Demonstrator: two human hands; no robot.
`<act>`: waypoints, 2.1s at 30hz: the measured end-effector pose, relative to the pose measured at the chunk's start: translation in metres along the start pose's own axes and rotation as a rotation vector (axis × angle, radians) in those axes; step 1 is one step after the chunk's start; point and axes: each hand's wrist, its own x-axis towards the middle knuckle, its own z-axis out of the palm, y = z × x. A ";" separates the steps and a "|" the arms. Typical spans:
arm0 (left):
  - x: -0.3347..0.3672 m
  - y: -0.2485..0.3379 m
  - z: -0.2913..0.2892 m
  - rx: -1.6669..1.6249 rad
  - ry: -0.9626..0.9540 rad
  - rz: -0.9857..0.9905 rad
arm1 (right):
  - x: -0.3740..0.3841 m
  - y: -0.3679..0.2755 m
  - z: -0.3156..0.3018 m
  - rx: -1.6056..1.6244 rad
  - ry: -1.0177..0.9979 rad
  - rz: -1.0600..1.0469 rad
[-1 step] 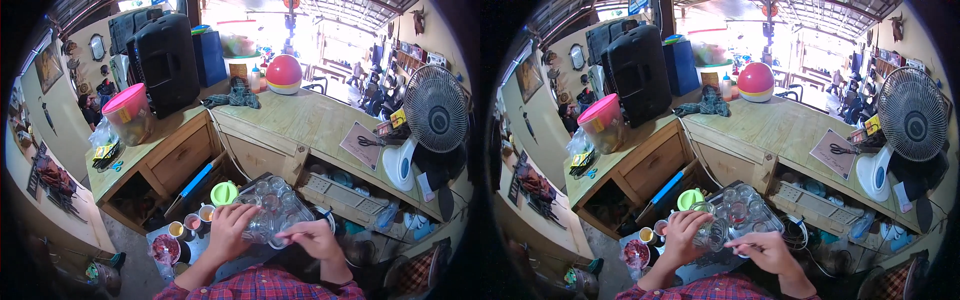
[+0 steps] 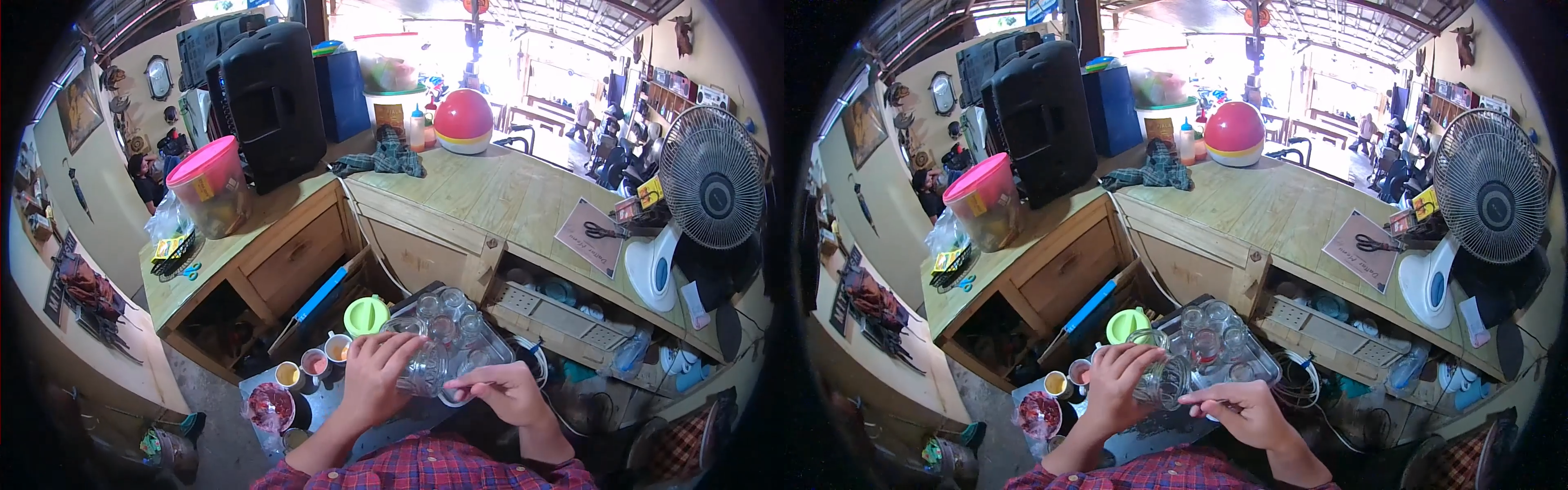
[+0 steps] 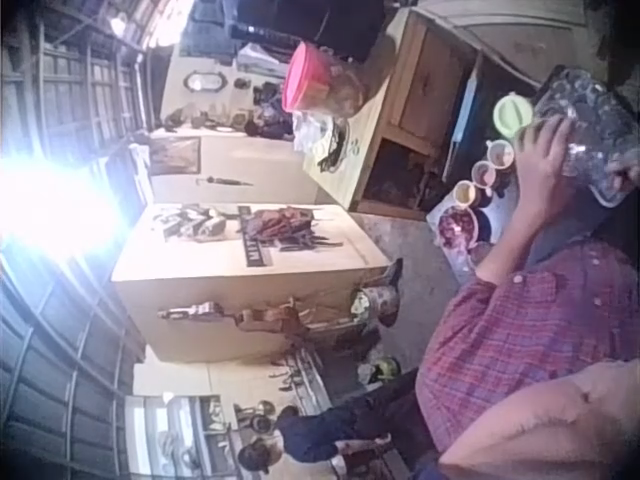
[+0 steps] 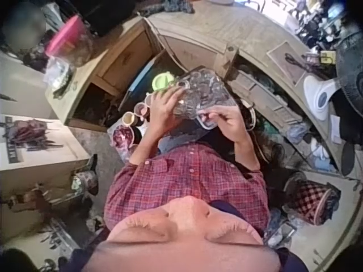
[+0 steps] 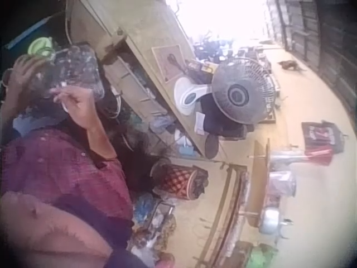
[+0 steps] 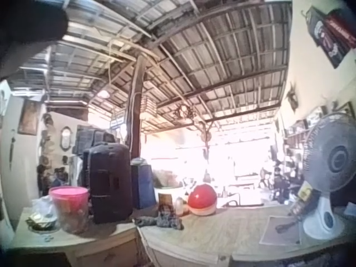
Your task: Preparing a drink by mixing ingredients in a glass on a tray.
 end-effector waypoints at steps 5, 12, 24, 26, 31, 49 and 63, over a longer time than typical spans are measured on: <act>-0.009 -0.003 0.009 0.012 0.004 -0.008 | -0.012 0.026 -0.018 0.498 0.272 0.021; -0.016 0.000 0.020 0.072 0.017 0.011 | -0.009 0.049 -0.009 0.693 0.415 0.118; -0.046 -0.022 0.058 -0.480 0.087 -0.261 | -0.013 0.068 -0.013 0.861 0.625 0.237; -0.068 -0.040 0.082 -0.489 0.067 -0.314 | -0.021 0.080 -0.025 0.987 0.675 0.270; -0.135 -0.078 0.154 -0.515 0.075 -0.534 | -0.036 0.103 -0.034 1.123 0.706 0.310; -0.203 -0.110 0.212 -0.555 0.129 -0.777 | -0.024 0.159 0.009 1.097 0.609 0.528; -0.194 -0.129 0.047 -0.877 -0.105 -1.110 | -0.016 0.172 0.017 1.192 0.568 0.640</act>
